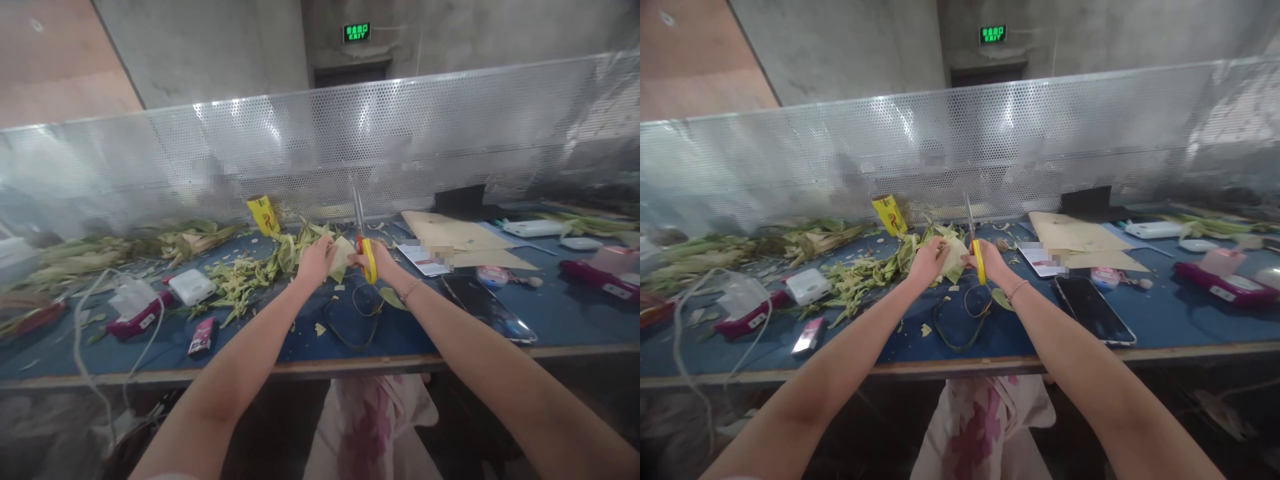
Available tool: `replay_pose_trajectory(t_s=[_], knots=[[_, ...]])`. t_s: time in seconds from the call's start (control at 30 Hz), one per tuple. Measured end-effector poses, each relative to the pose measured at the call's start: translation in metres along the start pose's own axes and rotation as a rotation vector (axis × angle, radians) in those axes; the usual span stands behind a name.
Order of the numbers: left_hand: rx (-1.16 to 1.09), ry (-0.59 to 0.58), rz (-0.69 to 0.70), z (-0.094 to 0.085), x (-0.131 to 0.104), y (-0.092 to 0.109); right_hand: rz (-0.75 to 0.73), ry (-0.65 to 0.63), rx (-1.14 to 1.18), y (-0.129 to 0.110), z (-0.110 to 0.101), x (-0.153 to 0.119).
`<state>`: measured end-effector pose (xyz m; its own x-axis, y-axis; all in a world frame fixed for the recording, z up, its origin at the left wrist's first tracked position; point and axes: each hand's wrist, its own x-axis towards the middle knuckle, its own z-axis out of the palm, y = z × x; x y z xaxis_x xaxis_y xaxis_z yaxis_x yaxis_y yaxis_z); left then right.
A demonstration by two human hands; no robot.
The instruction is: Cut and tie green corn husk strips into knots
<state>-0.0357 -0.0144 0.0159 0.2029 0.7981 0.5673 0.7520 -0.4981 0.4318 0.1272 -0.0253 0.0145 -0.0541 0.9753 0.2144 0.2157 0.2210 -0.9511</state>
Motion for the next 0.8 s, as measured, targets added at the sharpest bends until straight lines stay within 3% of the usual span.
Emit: replay_pose_trajectory(t_s=[0.1,0.23,0.37,0.43,0.57,0.8], knots=[[-0.003,0.029,0.025,-0.005,-0.001,0.003,0.001,-0.048,0.004,-0.001,-0.001,-0.002],[0.172,-0.052,-0.021,-0.017,0.002,0.004,0.01,-0.094,-0.064,0.002,-0.005,0.0],[0.415,-0.13,-0.077,-0.026,0.008,-0.001,-0.198,-0.055,-0.416,0.009,-0.02,0.01],[0.5,-0.161,-0.111,-0.03,0.012,-0.007,-0.247,0.011,-0.69,0.011,-0.03,0.013],[0.598,-0.156,-0.053,-0.038,0.017,-0.028,-0.256,-0.099,-0.971,0.01,-0.05,0.006],[0.687,-0.231,0.018,-0.045,0.024,-0.062,-0.187,-0.199,-1.061,0.009,-0.063,0.0]])
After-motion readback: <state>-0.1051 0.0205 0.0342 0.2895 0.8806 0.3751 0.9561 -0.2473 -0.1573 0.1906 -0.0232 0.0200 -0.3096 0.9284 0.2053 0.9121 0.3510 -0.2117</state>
